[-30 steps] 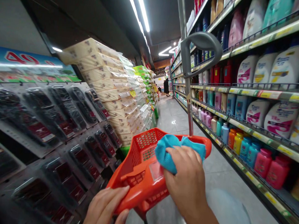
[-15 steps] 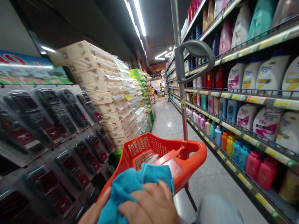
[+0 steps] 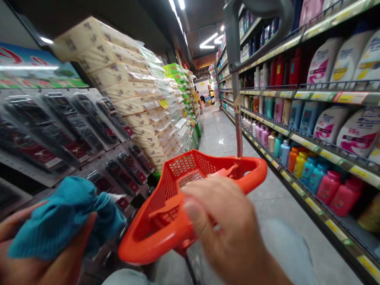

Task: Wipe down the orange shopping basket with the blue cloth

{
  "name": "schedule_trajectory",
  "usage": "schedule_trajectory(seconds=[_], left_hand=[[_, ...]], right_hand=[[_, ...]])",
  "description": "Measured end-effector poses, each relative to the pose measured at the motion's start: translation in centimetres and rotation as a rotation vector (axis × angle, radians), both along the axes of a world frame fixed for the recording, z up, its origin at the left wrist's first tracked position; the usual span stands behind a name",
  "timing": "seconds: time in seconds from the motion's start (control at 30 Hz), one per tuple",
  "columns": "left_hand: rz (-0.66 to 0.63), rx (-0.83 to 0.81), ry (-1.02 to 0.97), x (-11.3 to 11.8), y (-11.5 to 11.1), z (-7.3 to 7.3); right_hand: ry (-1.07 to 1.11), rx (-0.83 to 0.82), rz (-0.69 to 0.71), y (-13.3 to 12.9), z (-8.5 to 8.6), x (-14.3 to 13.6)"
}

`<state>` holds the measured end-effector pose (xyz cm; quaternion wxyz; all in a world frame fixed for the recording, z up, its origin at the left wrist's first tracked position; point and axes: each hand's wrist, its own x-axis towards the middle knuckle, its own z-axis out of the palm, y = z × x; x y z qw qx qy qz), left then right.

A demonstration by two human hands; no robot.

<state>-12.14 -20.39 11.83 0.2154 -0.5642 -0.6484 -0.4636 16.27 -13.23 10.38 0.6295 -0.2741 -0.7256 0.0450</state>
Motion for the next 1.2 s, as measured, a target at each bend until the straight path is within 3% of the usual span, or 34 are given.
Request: schedule_trajectory(seconds=[0.07, 0.2, 0.27, 0.37, 0.57, 0.77, 0.87, 0.93, 1.0, 1.2], left_hand=[[0.027, -0.086, -0.042, 0.4, 0.9, 0.9], [-0.376, -0.552, 0.126, -0.3, 4.4, 1.6], [-0.444, -0.748, 0.243, -0.5, 6.4, 2.0], [-0.547, -0.900, 0.476, 0.3, 9.0, 2.9], [-0.825, -0.878, 0.672, 4.6, 14.0, 2.8], [-0.990, -0.774, 0.795, 10.9, 21.8, 0.5], [-1.040, -0.694, 0.847, 13.7, 24.5, -0.5], [-1.074, -0.680, 0.885, 14.1, 24.9, -0.6], [-1.106, -0.709, 0.885, 12.9, 24.2, -0.1], [-1.045, -0.999, 0.574, 3.8, 17.4, 2.5]], right_hand=[[0.001, -0.088, -0.151, 2.3, -1.5, 2.1], [-0.079, -0.131, -0.235, 4.6, -4.1, 2.6], [-0.052, -0.106, -0.269, 4.7, -4.8, 1.9], [0.011, -0.051, -0.314, 4.6, -5.1, 1.0], [0.046, 0.014, -0.354, 5.0, -5.6, 0.5], [0.028, 0.042, -0.364, 4.9, -5.5, -0.8], [0.027, 0.046, -0.369, 5.0, -5.5, -1.2], [0.007, 0.040, -0.363, 5.2, -5.6, -1.1], [-0.010, 0.037, -0.353, 5.3, -5.6, -0.8], [0.012, -0.006, -0.317, 5.8, -5.9, 0.1]])
